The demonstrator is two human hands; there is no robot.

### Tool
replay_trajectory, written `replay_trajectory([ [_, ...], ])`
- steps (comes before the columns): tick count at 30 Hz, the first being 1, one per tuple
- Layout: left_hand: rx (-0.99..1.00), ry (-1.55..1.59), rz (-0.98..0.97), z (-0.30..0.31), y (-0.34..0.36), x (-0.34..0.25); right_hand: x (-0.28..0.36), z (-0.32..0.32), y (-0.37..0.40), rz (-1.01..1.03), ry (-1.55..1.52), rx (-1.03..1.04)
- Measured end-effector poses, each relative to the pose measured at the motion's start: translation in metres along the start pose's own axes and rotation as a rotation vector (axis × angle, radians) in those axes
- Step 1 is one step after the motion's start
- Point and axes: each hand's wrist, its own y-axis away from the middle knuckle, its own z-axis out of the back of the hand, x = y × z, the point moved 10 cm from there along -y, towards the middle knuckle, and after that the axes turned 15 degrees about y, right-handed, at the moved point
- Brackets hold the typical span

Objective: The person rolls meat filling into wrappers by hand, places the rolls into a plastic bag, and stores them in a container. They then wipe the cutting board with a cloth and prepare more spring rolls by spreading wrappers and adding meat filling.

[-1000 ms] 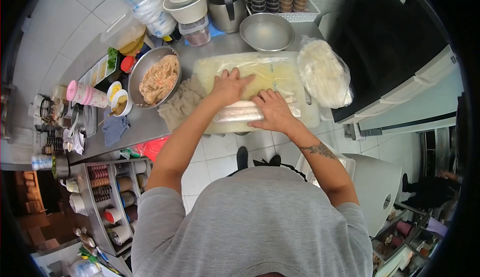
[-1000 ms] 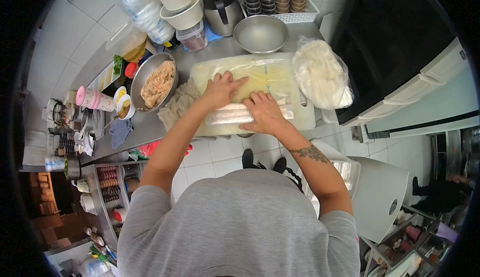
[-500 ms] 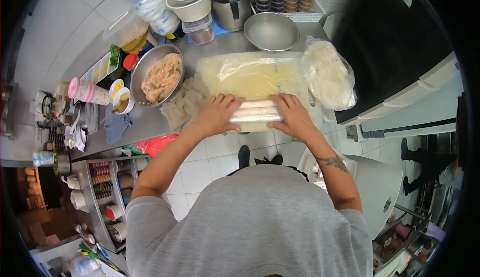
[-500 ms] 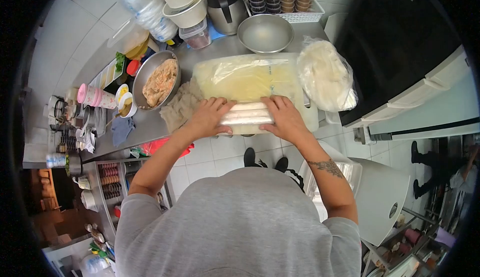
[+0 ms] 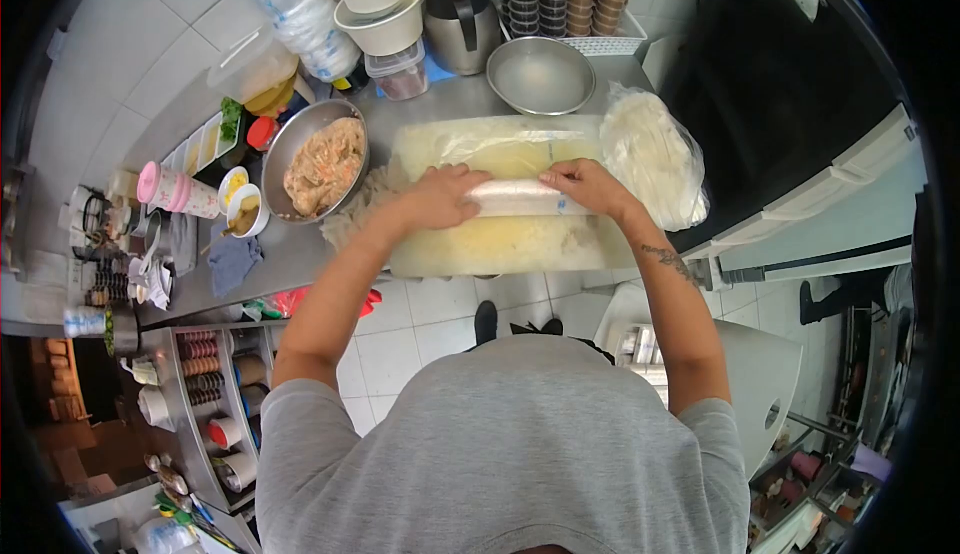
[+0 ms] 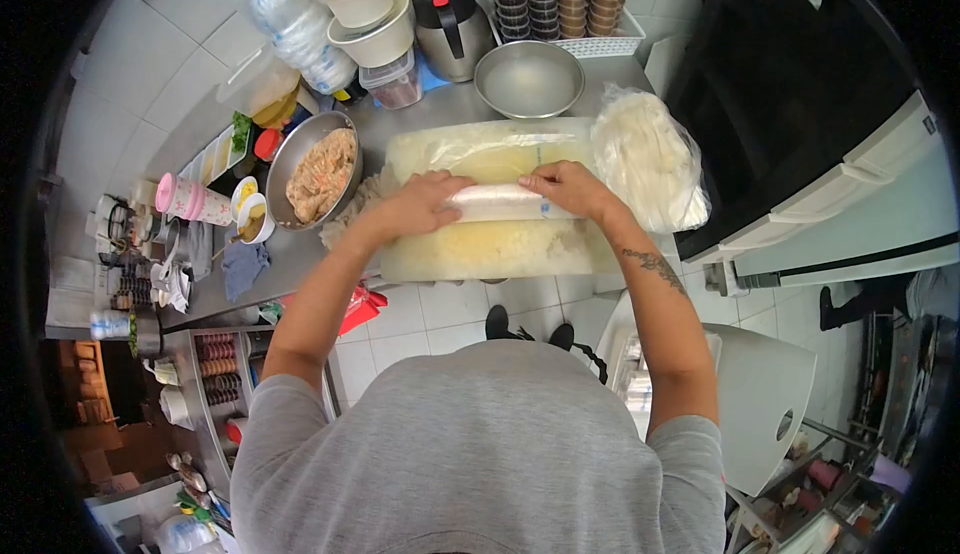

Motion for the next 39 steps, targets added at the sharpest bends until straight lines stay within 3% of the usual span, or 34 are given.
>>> replay_trajectory([
  [6,-0.126,-0.248,-0.028,-0.014,0.008,-0.015,0.003,0.008,0.010,0.071,0.104,-0.305],
  [15,-0.168,-0.279,-0.077,-0.016,0.013,-0.021,0.018,0.013,0.016,0.117,0.281,-0.288],
  [18,-0.190,-0.281,-0.093,-0.014,0.015,-0.027,0.060,0.018,0.027,0.377,0.528,-0.482],
  [22,-0.222,-0.311,-0.114,-0.016,0.015,-0.025,0.071,-0.014,0.036,0.345,0.794,-0.553],
  [25,-0.236,-0.292,-0.130,-0.015,0.017,-0.026,0.064,-0.019,0.030,0.295,0.828,-0.468],
  [28,-0.180,-0.272,-0.112,-0.015,0.012,-0.020,0.068,-0.008,0.035,0.316,0.691,-0.563],
  [31,-0.199,-0.347,-0.183,-0.013,0.013,-0.026,0.072,-0.019,0.053,0.391,0.837,-0.617],
  [34,-0.220,-0.375,-0.229,-0.007,0.010,-0.031,0.066,-0.022,0.057,0.376,0.776,-0.613],
  [39,-0.208,-0.268,-0.220,-0.002,0.001,-0.021,0.054,-0.015,0.036,0.373,0.655,-0.484],
])
